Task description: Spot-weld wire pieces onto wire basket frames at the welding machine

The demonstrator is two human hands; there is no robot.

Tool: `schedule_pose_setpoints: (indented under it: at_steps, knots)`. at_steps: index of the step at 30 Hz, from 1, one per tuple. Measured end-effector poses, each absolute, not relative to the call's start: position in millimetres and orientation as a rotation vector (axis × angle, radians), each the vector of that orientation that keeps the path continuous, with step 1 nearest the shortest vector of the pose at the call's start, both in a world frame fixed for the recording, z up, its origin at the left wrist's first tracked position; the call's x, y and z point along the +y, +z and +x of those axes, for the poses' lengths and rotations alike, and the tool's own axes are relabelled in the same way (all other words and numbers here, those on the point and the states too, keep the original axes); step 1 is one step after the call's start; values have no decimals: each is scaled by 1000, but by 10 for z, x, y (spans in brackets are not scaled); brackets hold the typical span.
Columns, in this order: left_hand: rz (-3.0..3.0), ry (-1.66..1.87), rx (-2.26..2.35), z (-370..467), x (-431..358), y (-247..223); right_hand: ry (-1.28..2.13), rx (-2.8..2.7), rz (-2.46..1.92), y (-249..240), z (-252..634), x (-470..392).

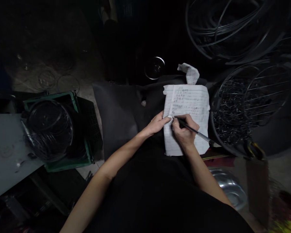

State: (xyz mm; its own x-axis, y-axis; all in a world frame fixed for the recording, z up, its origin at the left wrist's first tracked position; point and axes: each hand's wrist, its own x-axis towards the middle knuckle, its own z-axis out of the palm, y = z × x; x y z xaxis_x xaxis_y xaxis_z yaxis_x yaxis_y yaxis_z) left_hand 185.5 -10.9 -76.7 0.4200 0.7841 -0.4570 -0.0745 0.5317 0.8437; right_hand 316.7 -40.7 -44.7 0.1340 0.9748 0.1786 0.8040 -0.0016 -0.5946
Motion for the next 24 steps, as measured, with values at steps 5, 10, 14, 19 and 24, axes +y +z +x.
schedule_pose_setpoints:
  at_steps: [5, 10, 14, 19, 24]
  knots:
    - [862, 629, 1010, 1848, -111, -768, 414, -1742, -1839, -434, 3152, -404]
    - [870, 601, 1030, 1845, -110, -749, 371, -1702, -1832, -428, 3140, -405]
    - [868, 631, 1020, 1848, -109, -739, 371, -1750, -1783, -424, 3128, -398]
    - [862, 644, 1005, 1855, -114, -749, 384, -1661, -1803, -448, 3166, -418]
    - [855, 609, 1015, 1852, -112, -747, 442, -1493, -1857, -464, 3222, -446]
